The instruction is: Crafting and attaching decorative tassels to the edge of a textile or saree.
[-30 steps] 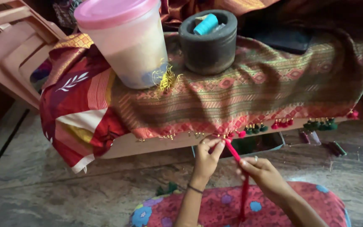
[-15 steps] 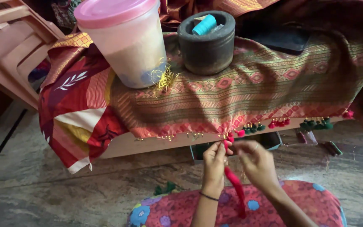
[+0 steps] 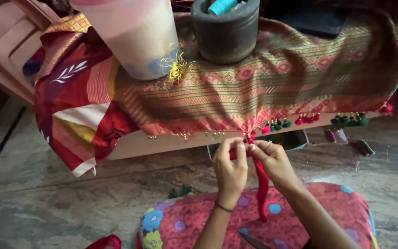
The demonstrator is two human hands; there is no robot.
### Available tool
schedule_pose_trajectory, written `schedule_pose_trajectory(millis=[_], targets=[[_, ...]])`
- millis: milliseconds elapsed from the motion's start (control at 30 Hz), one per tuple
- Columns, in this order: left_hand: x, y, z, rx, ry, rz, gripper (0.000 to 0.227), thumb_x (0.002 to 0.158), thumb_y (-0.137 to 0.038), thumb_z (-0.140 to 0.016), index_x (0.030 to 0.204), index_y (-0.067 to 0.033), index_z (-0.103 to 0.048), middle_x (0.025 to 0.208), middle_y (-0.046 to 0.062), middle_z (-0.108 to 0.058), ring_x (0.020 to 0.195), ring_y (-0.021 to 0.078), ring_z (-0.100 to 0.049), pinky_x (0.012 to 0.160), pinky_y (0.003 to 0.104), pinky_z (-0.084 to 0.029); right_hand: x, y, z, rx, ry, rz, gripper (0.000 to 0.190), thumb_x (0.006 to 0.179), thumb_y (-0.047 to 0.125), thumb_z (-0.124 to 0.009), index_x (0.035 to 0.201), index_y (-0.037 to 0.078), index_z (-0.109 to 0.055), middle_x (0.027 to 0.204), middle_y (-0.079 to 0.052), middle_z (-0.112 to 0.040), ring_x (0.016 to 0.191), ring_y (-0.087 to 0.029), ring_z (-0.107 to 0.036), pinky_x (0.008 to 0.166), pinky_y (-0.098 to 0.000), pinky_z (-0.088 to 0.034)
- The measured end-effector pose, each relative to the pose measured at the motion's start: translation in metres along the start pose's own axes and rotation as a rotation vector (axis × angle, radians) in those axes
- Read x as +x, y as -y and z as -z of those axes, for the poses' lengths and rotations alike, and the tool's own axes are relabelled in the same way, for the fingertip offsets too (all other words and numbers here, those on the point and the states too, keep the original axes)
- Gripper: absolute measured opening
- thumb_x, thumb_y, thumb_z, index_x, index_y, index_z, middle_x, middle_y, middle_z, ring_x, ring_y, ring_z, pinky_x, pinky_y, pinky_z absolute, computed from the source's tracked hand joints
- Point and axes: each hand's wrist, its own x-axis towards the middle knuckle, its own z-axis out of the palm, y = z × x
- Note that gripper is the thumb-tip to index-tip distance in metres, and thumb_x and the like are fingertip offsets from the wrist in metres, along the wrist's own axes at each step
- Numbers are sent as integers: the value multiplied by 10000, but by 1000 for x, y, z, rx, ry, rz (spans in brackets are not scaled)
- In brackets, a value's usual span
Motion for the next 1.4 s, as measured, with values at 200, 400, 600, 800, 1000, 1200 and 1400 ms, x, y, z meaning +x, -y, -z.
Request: schedule_pose_trajectory(millis=[200,400,600,800,1000,1200,1400], targets=[[8,76,-32,-670,328,541,289,1039,-203,-599,1131,26,-748,930,11,-740,809,68,-646,758,231,-522,-2,-12,-3,-12,-7,27,240,1021,114,-585,1122,-50,-728,996,-37,-767,921,-77,-666,856,-248,-527],[12,94,-34,-726,432,555,296,1008,-139,-652,1204,61,-746,992,25,-738,861,66,-632,804,225,-505,-4,-6,0,-9,13,11,235,1037,121,-597,1135,-44,-731,1006,-16,-742,936,-70,-626,860,-251,-501],[17,84,-30,-770,447,565,291,987,-150,-640,1154,63,-746,1077,97,-779,995,140,-715,928,266,-542,-30,50,9,-140,88,-38,293,935,62,-609,1219,22,-672,1112,23,-726,1052,-51,-646,951,-253,-508],[22,79,-26,-925,520,683,332,996,-179,-623,1222,43,-721,1109,128,-771,996,173,-734,894,316,-579,-38,57,18,-535,-216,229,184,913,44,-711,1090,31,-757,981,-65,-791,888,-109,-732,799,-275,-578],[25,75,-18,-910,551,775,326,976,-207,-642,1225,-18,-735,1114,96,-770,957,159,-736,795,330,-608,-30,79,-13,-734,-309,608,186,858,28,-770,1043,34,-747,921,-109,-731,764,-216,-716,672,-312,-549],[28,63,-12,-849,556,784,304,975,-223,-633,1194,-50,-753,1136,48,-779,964,119,-733,734,315,-604,-25,75,-18,-824,-295,677,166,826,30,-779,983,44,-728,859,-97,-691,749,-236,-693,645,-338,-548],[22,72,-17,-885,540,731,280,1004,-199,-632,1190,-37,-764,1102,66,-774,955,132,-733,758,288,-590,-23,78,-26,-817,-248,666,195,806,22,-760,994,17,-707,840,-108,-638,721,-247,-662,640,-352,-545]])
